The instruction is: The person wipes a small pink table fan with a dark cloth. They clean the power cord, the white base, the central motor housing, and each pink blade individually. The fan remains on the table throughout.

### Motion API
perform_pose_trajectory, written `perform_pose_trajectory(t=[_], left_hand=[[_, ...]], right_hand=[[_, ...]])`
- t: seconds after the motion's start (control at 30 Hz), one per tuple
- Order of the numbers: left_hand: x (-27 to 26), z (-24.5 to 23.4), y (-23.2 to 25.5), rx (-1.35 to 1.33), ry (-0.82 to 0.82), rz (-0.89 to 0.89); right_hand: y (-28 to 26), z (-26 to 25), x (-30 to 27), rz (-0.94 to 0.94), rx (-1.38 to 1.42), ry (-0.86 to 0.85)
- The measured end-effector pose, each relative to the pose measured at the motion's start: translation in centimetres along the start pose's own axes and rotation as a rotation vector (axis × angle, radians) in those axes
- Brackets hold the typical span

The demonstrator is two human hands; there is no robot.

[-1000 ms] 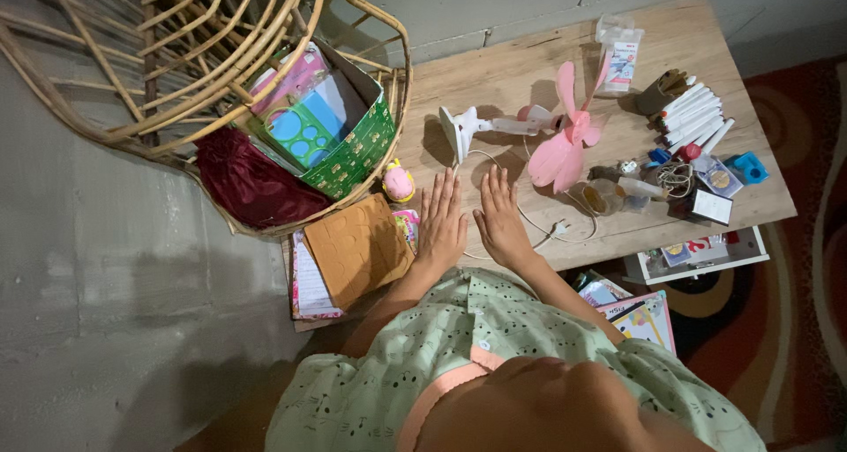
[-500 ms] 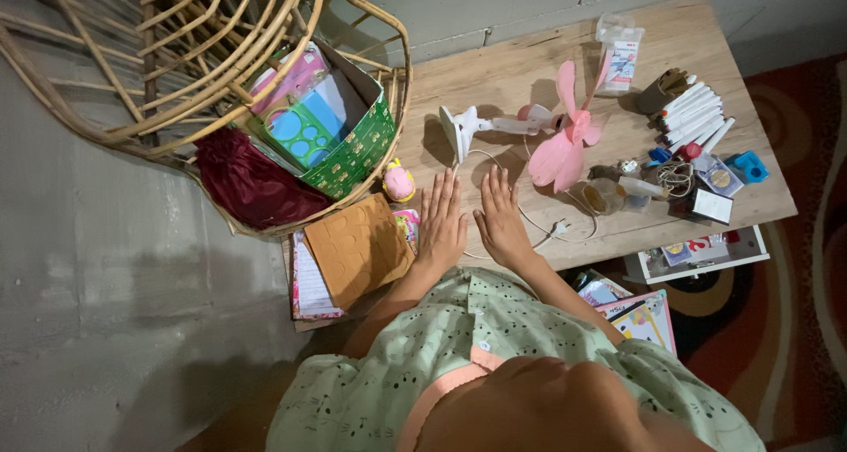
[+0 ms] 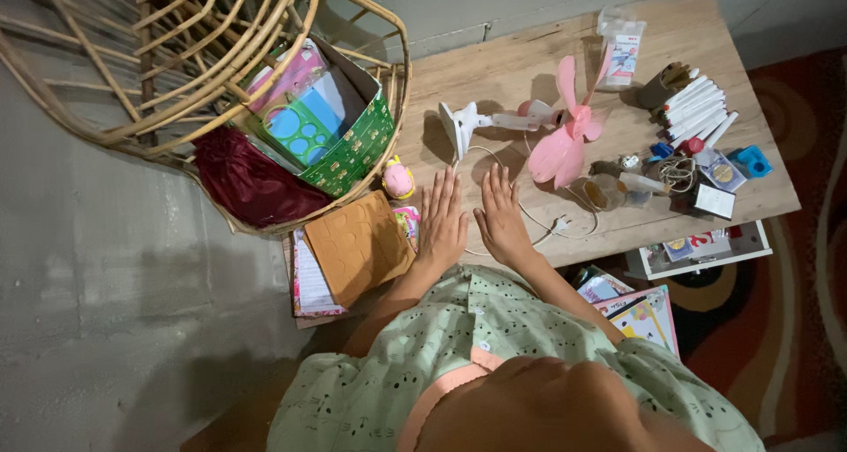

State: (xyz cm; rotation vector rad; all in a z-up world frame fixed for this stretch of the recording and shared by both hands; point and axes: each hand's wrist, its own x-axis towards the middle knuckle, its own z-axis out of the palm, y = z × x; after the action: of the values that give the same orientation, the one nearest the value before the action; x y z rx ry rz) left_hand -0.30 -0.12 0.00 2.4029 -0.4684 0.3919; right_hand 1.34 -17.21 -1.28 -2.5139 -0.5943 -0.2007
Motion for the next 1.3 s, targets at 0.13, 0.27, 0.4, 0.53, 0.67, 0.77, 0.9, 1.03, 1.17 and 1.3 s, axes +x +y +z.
perform_pose_trajectory(t=[0.13,0.27,0.4,0.53,0.67,0.77,0.9,1.03,1.17,1.3], left_hand=[[0.0,0.5,0.0,0.031,-0.001,0.018],[-0.1,1.2,0.1,0.014,-0.045,0.044],[0.1,2.0,0.6,-0.007,-0.13,0.069],[1.2,3.2,1.6,-0.022,-0.192,0.144],[2.4,5.2,2.8,-0.032,-0.329,0.193],[3.4,7.6,3.7,-0.061,-0.37,0.255],[4.9,10.5,4.9,-0.124,-0.388,0.354],[7.1,13.2,6.4,-0.172,-0.428,0.419],[9.1,15.4,7.9,-0.193,-0.473,0.431],[10.8,17.1,8.7,-0.213,-0.481,0.432]], right_hand=[[0.4,0.1,-0.3,0.009,0.0,0.002],[1.1,0.2,-1.0,0.041,0.028,-0.003],[2.1,0.3,-2.4,0.107,0.066,0.005],[3.7,-0.3,-3.9,0.188,0.077,0.052],[5.6,-1.6,-6.3,0.266,0.093,0.149],[7.3,-2.8,-8.3,0.36,0.065,0.207],[9.6,-4.5,-10.5,0.491,0.024,0.35],[12.9,-5.5,-12.2,0.581,0.026,0.428],[16.9,-5.9,-13.3,0.614,0.023,0.458],[21.4,-6.1,-13.5,0.631,0.071,0.488]])
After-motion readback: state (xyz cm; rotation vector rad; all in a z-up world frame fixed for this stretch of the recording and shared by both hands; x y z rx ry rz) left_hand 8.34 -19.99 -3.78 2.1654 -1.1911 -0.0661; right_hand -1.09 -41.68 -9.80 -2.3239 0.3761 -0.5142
